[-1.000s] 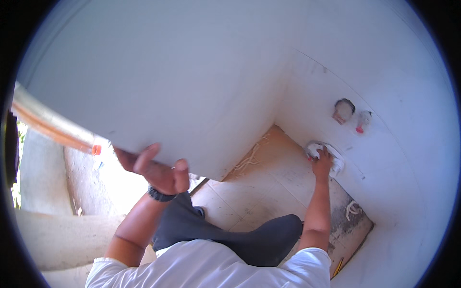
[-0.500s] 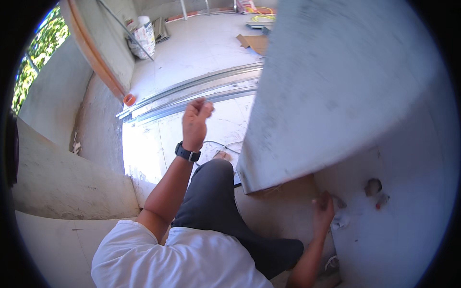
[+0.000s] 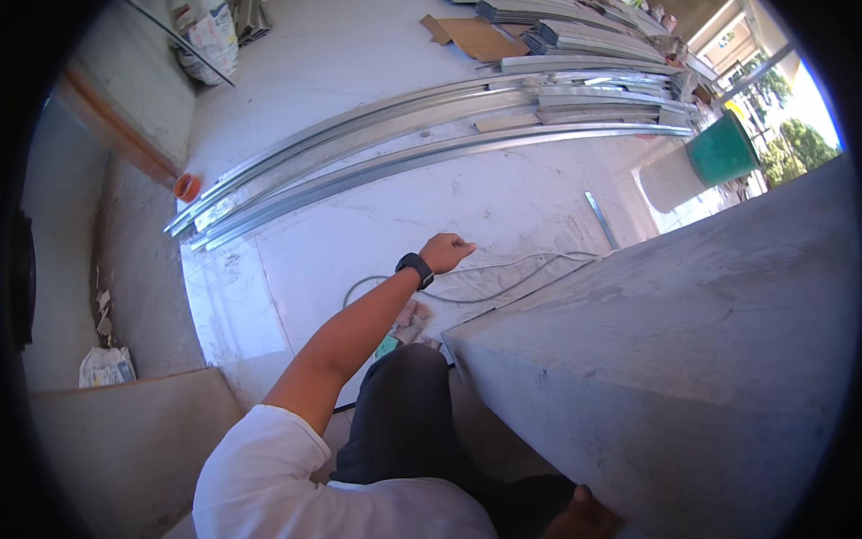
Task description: The person sits on the floor and uses an angle grinder to smooth the edges of a floor pipe opening. They then stand, walk to a nearby area, and pick up a bucket.
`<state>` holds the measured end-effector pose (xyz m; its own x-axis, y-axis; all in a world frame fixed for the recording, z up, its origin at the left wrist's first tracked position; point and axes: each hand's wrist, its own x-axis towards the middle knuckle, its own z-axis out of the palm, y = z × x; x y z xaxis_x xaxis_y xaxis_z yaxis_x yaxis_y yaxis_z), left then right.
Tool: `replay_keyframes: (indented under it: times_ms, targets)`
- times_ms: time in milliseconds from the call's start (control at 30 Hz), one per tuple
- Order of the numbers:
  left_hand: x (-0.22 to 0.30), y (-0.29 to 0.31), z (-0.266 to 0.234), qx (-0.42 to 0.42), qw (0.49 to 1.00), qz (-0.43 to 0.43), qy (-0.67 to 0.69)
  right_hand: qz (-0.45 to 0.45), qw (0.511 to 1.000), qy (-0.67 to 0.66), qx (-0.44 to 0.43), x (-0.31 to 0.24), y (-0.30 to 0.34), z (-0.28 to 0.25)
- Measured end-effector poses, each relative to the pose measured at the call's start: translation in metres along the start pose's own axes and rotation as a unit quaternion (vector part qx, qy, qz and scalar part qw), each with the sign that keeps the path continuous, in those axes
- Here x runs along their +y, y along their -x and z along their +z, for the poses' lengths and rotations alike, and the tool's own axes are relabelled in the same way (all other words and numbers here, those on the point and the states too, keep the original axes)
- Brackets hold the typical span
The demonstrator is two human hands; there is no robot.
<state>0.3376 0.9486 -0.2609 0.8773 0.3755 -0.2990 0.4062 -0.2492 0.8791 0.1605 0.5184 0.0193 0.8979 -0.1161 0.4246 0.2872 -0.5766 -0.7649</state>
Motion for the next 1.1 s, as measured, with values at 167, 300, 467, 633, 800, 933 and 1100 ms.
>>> replay_keyframes:
  times_ms: [167,300,467,633,800,933,1100]
  targets:
    - [-0.017,-0.060,0.044,-0.079,0.996,-0.023,-0.046,-0.109,0.969,0.000,0.222,0.025,0.000,0.017]
    - [-0.019,-0.088,0.089,-0.102,0.988,0.047,-0.106,-0.126,0.967,0.043,0.217,0.019,-0.005,0.025]
    - [0.013,-0.059,0.132,-0.138,0.989,0.029,0.045,-0.145,0.974,0.055,0.168,0.018,-0.010,0.024]
    - [0.046,-0.021,0.105,-0.199,0.977,0.075,0.016,-0.168,0.981,0.029,0.087,0.023,-0.007,0.011]
    - [0.066,0.019,0.014,-0.142,0.986,0.056,-0.069,-0.189,0.981,-0.003,-0.051,0.014,-0.011,-0.012]
    - [0.068,0.091,-0.050,-0.075,0.993,-0.021,0.084,-0.173,0.957,0.006,-0.234,-0.007,-0.023,-0.045]
    - [-0.006,0.227,-0.084,0.223,0.921,-0.187,0.258,-0.028,0.830,0.224,-0.511,-0.021,-0.043,-0.108]
